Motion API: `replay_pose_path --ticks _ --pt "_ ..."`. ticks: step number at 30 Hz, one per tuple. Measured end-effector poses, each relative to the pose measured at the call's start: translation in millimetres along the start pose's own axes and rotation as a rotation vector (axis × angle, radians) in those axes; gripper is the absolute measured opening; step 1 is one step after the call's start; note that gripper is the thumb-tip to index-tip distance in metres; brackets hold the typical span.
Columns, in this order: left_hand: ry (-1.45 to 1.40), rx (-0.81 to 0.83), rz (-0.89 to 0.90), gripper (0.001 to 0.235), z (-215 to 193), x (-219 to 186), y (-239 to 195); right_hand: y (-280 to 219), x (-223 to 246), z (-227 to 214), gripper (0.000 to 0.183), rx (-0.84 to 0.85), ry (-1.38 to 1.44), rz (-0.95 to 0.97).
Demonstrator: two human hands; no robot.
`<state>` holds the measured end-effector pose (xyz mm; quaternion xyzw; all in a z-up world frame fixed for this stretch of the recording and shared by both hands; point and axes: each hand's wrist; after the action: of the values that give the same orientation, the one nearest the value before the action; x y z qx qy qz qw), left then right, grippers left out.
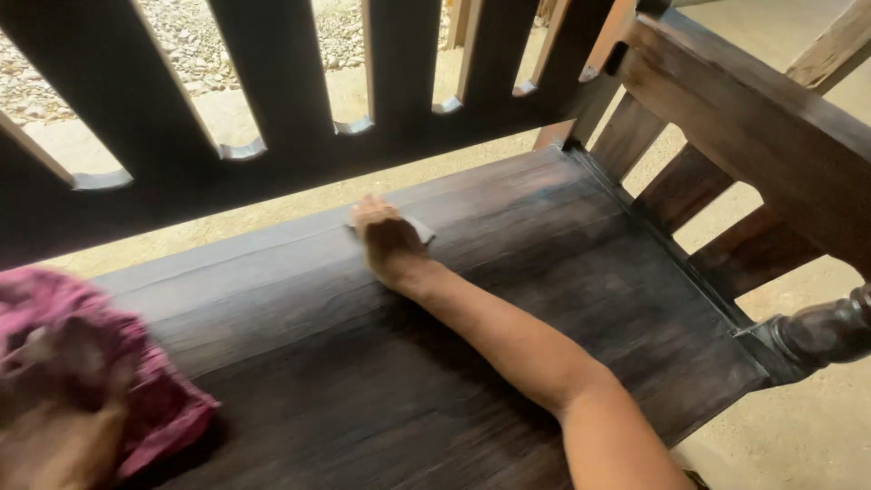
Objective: The person sands the surface of a dark wooden bench using a sanding block held in the right hand. A pink cloth is held in the left hand and occasionally used to wipe the bench surface during the sanding process.
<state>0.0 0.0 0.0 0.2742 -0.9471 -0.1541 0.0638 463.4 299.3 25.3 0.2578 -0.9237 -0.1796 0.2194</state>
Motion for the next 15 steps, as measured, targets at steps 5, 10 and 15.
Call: replay_pose_path --ticks 5,10,15 --pt "-0.111 -0.002 0.04 0.095 -112.0 -98.9 -53.1 -7.8 -30.0 -39.2 0.025 -0.287 -0.069 -0.425" --pt "-0.152 -0.054 0.057 0.095 -108.6 -96.4 -55.2 8.5 -48.4 -71.7 0.029 0.015 -0.16 -0.044" --pt "-0.169 -0.077 0.085 0.095 -114.1 -101.4 -58.6 0.8 -21.2 -68.1 0.031 -0.284 -0.097 -0.43"
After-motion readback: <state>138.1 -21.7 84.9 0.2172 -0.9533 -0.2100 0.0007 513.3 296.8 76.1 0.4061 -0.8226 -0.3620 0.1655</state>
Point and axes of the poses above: each hand's wrist, its own y-axis towards the middle knuckle, its own z-axis out of the palm, x = y × z, and after that the axes turned 1 degree about y, right-handed
